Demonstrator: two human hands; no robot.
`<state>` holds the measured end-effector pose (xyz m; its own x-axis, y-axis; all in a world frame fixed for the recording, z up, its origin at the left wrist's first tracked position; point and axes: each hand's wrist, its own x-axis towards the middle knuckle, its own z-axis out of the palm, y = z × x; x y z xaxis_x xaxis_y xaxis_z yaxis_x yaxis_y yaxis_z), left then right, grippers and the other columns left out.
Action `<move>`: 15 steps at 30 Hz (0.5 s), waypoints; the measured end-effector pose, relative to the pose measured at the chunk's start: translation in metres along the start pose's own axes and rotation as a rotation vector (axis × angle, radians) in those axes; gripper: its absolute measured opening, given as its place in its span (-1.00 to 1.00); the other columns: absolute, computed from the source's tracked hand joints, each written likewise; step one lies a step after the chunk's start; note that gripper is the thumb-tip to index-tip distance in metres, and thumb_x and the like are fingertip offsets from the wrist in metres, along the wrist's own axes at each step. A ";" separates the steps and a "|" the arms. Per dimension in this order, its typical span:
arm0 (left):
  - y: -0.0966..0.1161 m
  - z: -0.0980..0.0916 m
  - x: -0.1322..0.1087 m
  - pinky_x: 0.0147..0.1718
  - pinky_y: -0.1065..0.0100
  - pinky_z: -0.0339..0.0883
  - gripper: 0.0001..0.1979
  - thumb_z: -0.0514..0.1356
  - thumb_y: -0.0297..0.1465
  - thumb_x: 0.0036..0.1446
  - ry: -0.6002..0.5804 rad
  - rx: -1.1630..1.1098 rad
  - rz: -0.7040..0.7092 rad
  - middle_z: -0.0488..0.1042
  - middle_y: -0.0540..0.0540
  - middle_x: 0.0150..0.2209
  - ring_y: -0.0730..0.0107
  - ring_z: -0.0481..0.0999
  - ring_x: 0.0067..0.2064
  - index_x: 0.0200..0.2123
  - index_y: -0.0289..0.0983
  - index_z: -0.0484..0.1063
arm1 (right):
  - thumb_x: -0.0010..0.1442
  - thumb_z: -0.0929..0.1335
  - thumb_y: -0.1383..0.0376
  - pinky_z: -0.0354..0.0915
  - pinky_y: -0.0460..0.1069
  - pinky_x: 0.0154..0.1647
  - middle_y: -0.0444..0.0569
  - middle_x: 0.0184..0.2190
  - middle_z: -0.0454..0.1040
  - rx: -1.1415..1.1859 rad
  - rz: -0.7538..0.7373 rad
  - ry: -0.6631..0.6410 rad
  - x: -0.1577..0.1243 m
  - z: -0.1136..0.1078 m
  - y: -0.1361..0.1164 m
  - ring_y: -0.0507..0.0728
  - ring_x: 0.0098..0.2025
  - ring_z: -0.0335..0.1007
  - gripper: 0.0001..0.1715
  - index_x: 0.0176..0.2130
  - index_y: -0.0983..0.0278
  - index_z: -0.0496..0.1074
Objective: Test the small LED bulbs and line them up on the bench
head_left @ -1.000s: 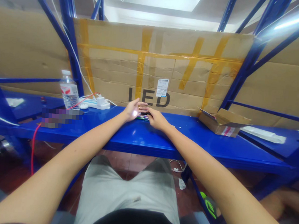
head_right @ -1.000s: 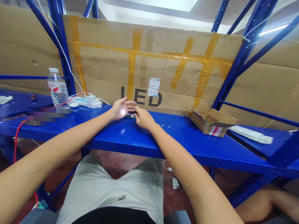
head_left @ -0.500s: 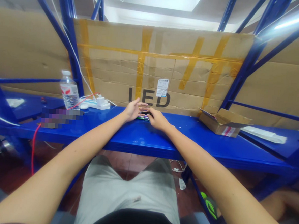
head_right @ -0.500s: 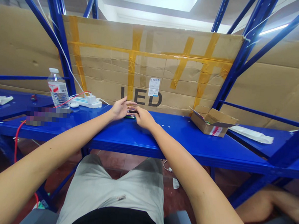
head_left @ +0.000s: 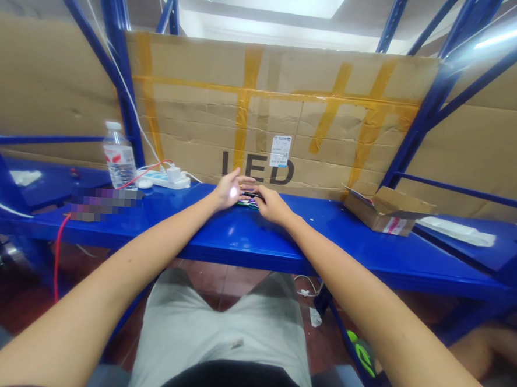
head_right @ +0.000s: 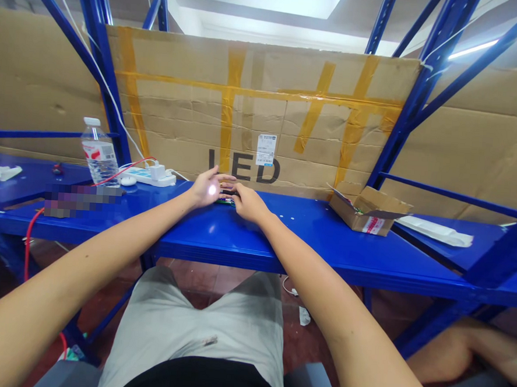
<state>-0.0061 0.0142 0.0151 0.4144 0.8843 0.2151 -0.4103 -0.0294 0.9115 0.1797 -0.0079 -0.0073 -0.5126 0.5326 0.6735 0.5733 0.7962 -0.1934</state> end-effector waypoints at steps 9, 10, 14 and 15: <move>0.001 0.001 -0.001 -0.17 0.07 0.40 -0.39 -0.07 0.00 0.31 0.004 0.002 -0.013 0.58 -0.35 -0.30 0.01 0.58 -0.22 -0.16 -0.41 0.53 | 0.26 0.26 0.44 0.35 0.14 0.02 0.15 -0.03 0.57 0.027 -0.011 -0.018 0.000 -0.002 -0.003 0.25 -0.02 0.50 -0.73 -0.05 0.29 0.41; 0.001 0.001 -0.002 -0.17 0.08 0.40 -0.39 -0.07 -0.01 0.31 0.003 0.001 -0.015 0.58 -0.35 -0.30 0.02 0.58 -0.22 -0.16 -0.41 0.52 | 0.26 0.26 0.44 0.35 0.15 0.02 0.15 -0.02 0.57 0.029 -0.015 -0.018 0.000 -0.002 -0.003 0.25 -0.02 0.50 -0.72 -0.04 0.29 0.41; 0.002 0.001 -0.002 -0.18 0.10 0.40 -0.39 -0.08 -0.01 0.31 -0.005 0.002 -0.020 0.58 -0.34 -0.31 0.03 0.58 -0.22 -0.16 -0.40 0.52 | 0.26 0.26 0.45 0.35 0.15 0.04 0.16 -0.01 0.56 0.030 -0.018 -0.012 0.001 -0.002 -0.003 0.25 0.00 0.50 -0.72 -0.04 0.29 0.41; 0.002 0.001 -0.002 -0.17 0.09 0.40 -0.40 -0.08 -0.01 0.31 -0.005 0.001 -0.019 0.58 -0.33 -0.31 0.02 0.58 -0.22 -0.15 -0.40 0.52 | 0.26 0.26 0.45 0.35 0.15 0.04 0.15 -0.01 0.56 0.032 -0.021 -0.009 0.001 -0.002 -0.003 0.25 0.00 0.50 -0.71 -0.04 0.29 0.41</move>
<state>-0.0068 0.0120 0.0164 0.4265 0.8823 0.1992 -0.4016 -0.0126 0.9157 0.1786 -0.0108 -0.0050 -0.5302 0.5185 0.6708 0.5416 0.8159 -0.2026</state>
